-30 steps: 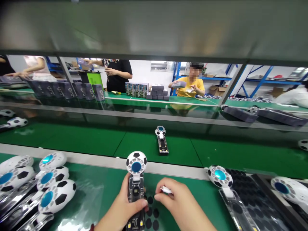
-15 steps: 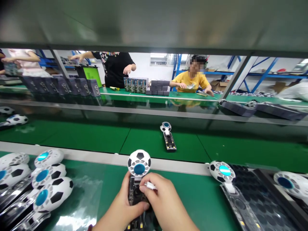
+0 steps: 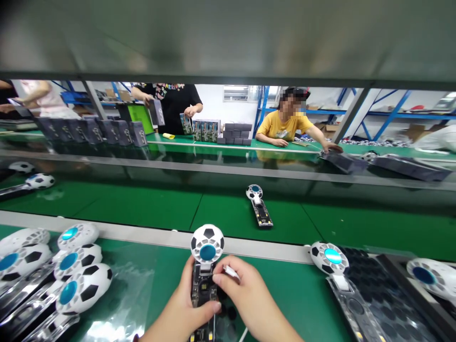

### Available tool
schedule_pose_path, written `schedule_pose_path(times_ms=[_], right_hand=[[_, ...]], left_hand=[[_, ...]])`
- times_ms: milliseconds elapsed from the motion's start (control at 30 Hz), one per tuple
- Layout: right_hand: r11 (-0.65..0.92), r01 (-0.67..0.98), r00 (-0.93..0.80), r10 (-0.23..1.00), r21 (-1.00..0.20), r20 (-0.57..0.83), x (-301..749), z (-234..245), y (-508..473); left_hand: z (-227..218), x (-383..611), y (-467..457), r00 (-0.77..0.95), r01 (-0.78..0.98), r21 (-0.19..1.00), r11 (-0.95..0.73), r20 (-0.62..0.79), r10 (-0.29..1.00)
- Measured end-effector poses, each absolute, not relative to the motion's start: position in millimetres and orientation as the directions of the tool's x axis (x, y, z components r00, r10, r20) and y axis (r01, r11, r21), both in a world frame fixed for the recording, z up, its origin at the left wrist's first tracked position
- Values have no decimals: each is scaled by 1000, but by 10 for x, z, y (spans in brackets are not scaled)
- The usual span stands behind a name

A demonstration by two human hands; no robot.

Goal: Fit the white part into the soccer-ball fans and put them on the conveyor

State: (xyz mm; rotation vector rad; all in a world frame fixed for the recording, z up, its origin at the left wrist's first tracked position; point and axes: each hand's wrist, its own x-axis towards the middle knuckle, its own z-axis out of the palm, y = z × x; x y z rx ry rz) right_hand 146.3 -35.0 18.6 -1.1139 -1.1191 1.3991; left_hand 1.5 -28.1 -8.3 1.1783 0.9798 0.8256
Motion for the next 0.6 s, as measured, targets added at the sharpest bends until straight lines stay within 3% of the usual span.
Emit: schedule_pose_path(times_ms=[300,600], right_hand=[[-162,-539,-107,987,-827,-124,1617,-263,-138],[-168,-647,-135,985,-744,-105,1566,-272,-147]], left_hand=[[-139,-22,-255,390,21,974,224,-214,896],[-144,1,-343,473,-128,952,279,-188,861]])
